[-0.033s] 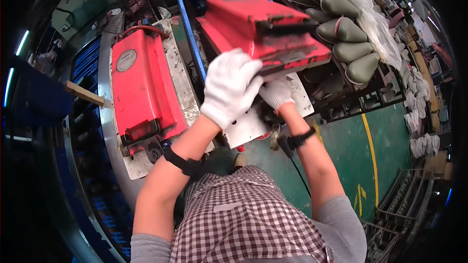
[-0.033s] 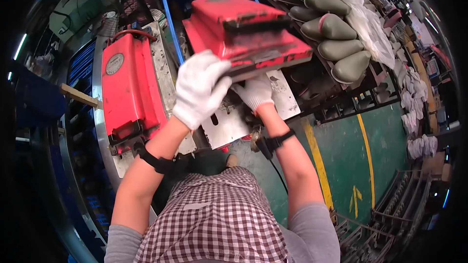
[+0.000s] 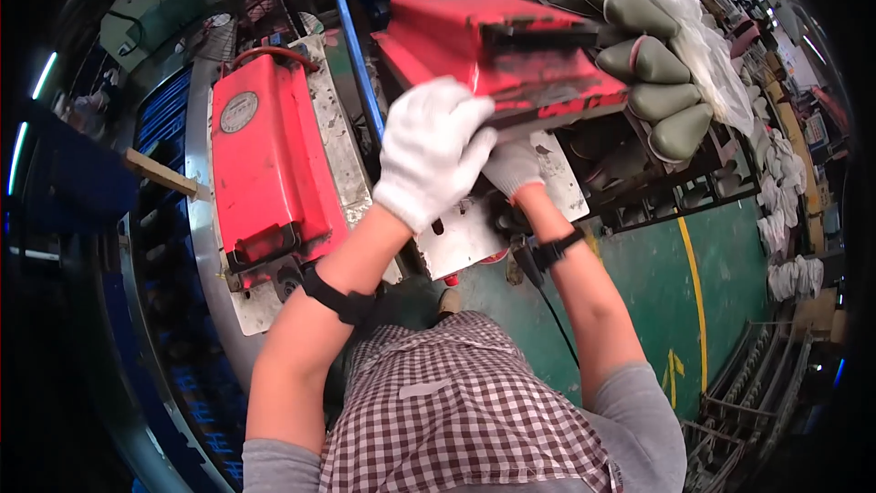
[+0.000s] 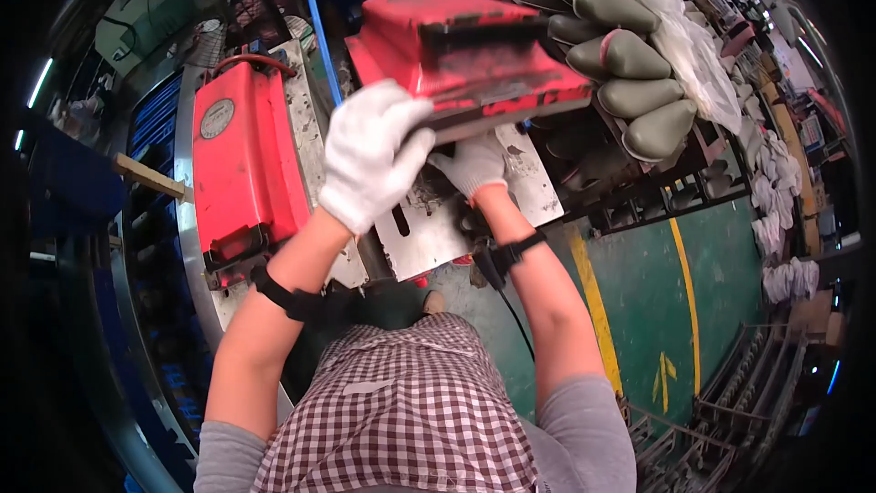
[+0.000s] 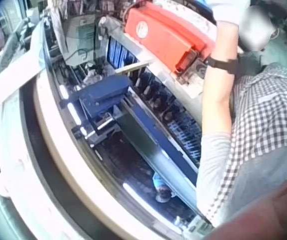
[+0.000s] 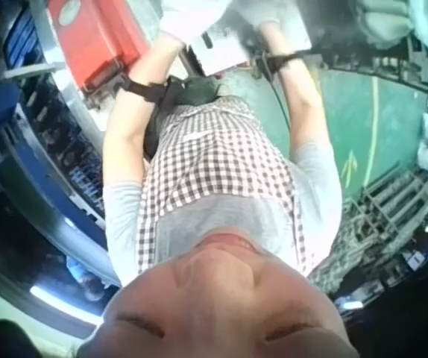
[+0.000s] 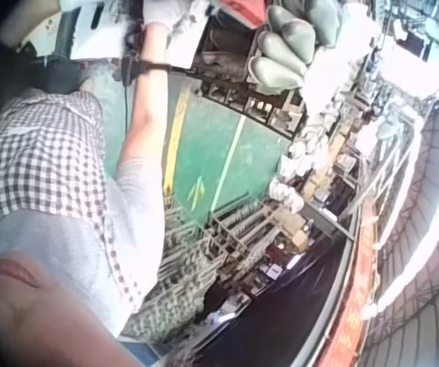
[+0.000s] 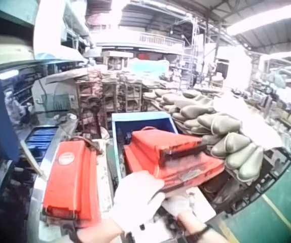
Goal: Operating a shoe-pressing or finishing machine to process footwear on an assembly line.
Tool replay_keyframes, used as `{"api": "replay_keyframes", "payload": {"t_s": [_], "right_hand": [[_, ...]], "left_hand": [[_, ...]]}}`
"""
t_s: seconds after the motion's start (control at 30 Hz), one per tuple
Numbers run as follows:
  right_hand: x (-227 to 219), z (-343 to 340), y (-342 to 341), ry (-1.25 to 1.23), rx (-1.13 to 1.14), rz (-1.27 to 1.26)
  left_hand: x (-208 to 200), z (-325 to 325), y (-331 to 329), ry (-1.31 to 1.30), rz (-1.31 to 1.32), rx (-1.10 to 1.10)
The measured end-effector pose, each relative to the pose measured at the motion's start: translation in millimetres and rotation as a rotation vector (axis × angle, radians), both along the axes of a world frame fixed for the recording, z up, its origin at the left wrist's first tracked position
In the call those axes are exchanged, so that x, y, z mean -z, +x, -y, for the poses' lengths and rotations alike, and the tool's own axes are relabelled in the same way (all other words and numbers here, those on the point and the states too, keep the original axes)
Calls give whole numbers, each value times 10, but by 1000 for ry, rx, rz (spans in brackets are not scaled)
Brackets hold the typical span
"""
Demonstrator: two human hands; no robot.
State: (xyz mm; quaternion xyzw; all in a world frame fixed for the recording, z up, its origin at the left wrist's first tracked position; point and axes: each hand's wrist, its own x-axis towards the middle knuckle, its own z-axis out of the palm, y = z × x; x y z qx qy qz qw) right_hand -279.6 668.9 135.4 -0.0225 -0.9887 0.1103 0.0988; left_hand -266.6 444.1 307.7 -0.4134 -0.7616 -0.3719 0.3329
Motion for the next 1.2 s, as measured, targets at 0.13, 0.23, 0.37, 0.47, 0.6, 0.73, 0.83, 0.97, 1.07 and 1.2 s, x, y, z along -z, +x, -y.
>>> {"api": "replay_keyframes", "payload": {"t_s": [0.13, 0.23, 0.37, 0.47, 0.6, 0.73, 0.83, 0.97, 1.07, 1.2], "right_hand": [[-41, 364, -311, -38, 159, 75], [-134, -10, -324, -404, 161, 88], [-653, -37, -63, -1163, 270, 222], [-611, -14, 330, -1788, 162, 312], [-461, 420, 842, -2027, 137, 342], [-546, 1291, 1227, -2174, 15, 420], [-542, 1869, 1473, -1906, -268, 614], [-997, 2569, 1447, -1222, -811, 743], [-965, 2926, 1395, -976, -902, 705], [-573, 3220, 1421, -423, -839, -35]], "left_hand": [[-507, 70, -387, 60, -35, -86], [-905, 31, -552, 19, 105, -120], [-950, 195, -605, 42, 12, -99], [-765, 326, -518, 373, 288, 51], [60, 935, 52, 645, 1058, 200], [701, 1510, 840, 627, 1369, 158], [660, 1750, 1381, 872, 1399, 312], [610, 2421, 1992, 1399, 1391, 216], [745, 2989, 2494, 1567, 1324, -69], [1258, 3830, 2914, 1681, 1167, -521]]}}
